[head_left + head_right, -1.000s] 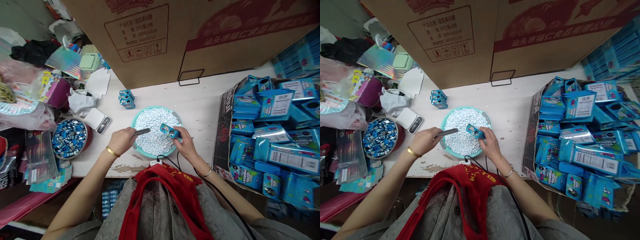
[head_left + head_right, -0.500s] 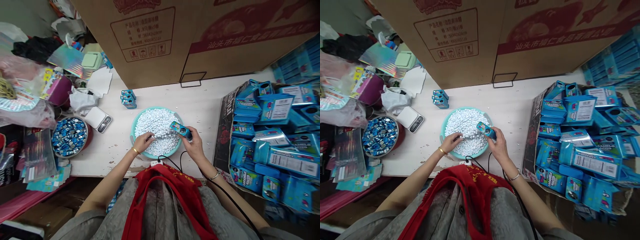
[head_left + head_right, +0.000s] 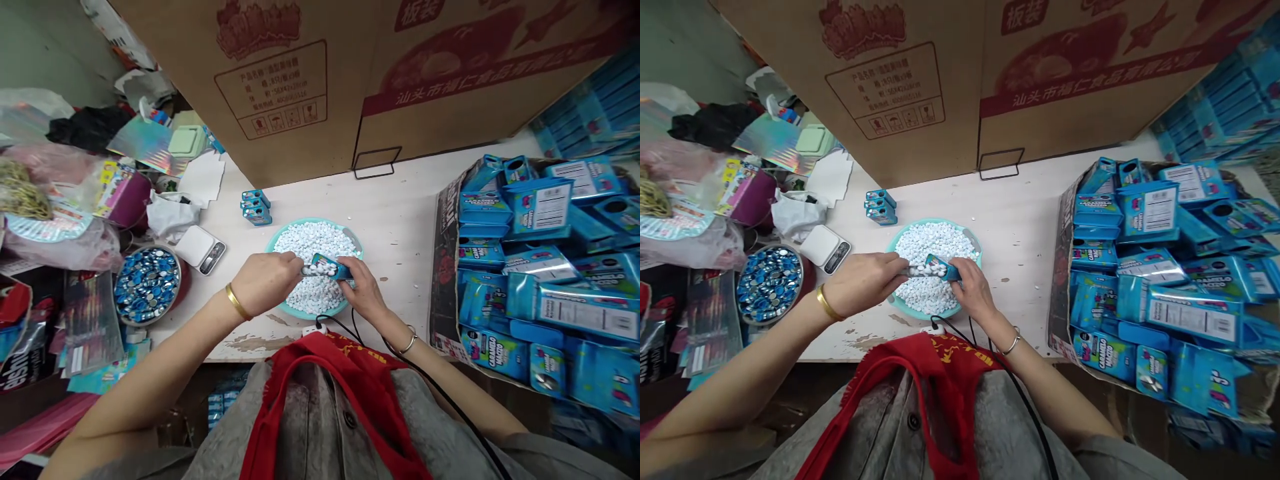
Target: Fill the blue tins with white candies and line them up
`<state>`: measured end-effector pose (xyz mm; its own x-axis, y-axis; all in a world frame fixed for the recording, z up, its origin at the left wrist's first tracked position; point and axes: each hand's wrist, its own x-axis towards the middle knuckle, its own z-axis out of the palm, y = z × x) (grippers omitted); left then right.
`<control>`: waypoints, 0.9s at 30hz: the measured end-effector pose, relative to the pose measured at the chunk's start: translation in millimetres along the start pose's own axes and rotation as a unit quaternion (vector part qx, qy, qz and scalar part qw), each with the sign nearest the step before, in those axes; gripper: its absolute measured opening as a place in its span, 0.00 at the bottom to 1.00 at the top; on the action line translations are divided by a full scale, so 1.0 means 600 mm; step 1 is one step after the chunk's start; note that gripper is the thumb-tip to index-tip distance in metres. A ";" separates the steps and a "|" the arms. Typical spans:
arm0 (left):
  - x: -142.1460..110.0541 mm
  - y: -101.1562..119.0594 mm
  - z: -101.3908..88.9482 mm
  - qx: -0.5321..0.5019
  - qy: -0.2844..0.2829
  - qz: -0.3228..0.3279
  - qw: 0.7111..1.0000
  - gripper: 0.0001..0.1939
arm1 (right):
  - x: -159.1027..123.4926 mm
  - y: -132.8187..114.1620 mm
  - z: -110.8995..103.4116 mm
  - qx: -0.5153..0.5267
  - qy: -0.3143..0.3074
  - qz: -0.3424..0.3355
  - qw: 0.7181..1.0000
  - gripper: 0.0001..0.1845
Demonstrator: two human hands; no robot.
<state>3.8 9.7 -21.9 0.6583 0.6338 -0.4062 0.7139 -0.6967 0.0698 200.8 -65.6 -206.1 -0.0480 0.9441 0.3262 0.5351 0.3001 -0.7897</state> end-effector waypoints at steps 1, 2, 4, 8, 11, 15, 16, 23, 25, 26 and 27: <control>-0.002 0.010 -0.015 0.026 -0.008 0.001 1.000 0.10 | 0.000 -0.003 0.003 0.004 -0.001 0.000 1.000 0.25; -0.005 0.018 -0.029 0.048 -0.014 0.005 0.999 0.10 | 0.000 -0.006 0.006 0.010 -0.002 0.001 1.000 0.24; -0.016 0.026 -0.049 0.075 -0.018 0.015 0.997 0.11 | -0.001 -0.011 0.008 0.025 -0.001 0.006 1.000 0.24; -0.032 0.007 -0.051 0.068 0.018 -0.001 0.998 0.12 | -0.004 -0.016 0.016 0.079 0.000 0.030 0.996 0.21; -0.021 -0.026 -0.008 0.007 0.049 0.004 0.999 0.25 | 0.000 -0.025 0.034 0.119 0.005 0.049 0.992 0.19; 0.009 -0.073 0.066 -0.065 0.074 0.040 0.994 0.25 | 0.030 -0.063 0.064 0.146 -0.014 0.053 0.988 0.18; 0.015 -0.086 0.078 -0.078 0.084 0.045 0.992 0.18 | 0.043 -0.071 0.068 0.150 -0.022 0.046 0.987 0.17; 0.073 -0.256 0.106 -0.074 0.178 -0.137 0.972 0.23 | 0.124 0.020 -0.068 -0.047 0.098 0.025 0.994 0.26; 0.093 -0.317 0.118 -0.044 0.137 -0.228 0.963 0.26 | 0.122 0.076 -0.167 -0.122 0.191 0.086 0.970 0.21; 0.102 -0.346 0.129 -0.037 0.124 -0.253 0.959 0.26 | 0.118 0.107 -0.219 -0.158 0.234 0.116 0.952 0.20; 0.111 -0.373 0.142 -0.044 0.117 -0.258 0.958 0.26 | 0.114 0.137 -0.270 -0.195 0.267 0.142 0.933 0.21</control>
<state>-132.5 179.3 -142.6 0.2413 0.9513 -0.1920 0.9691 -0.2465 -0.0035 378.1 1.3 -164.8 0.5128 0.7442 0.4279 0.7344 -0.1222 -0.6677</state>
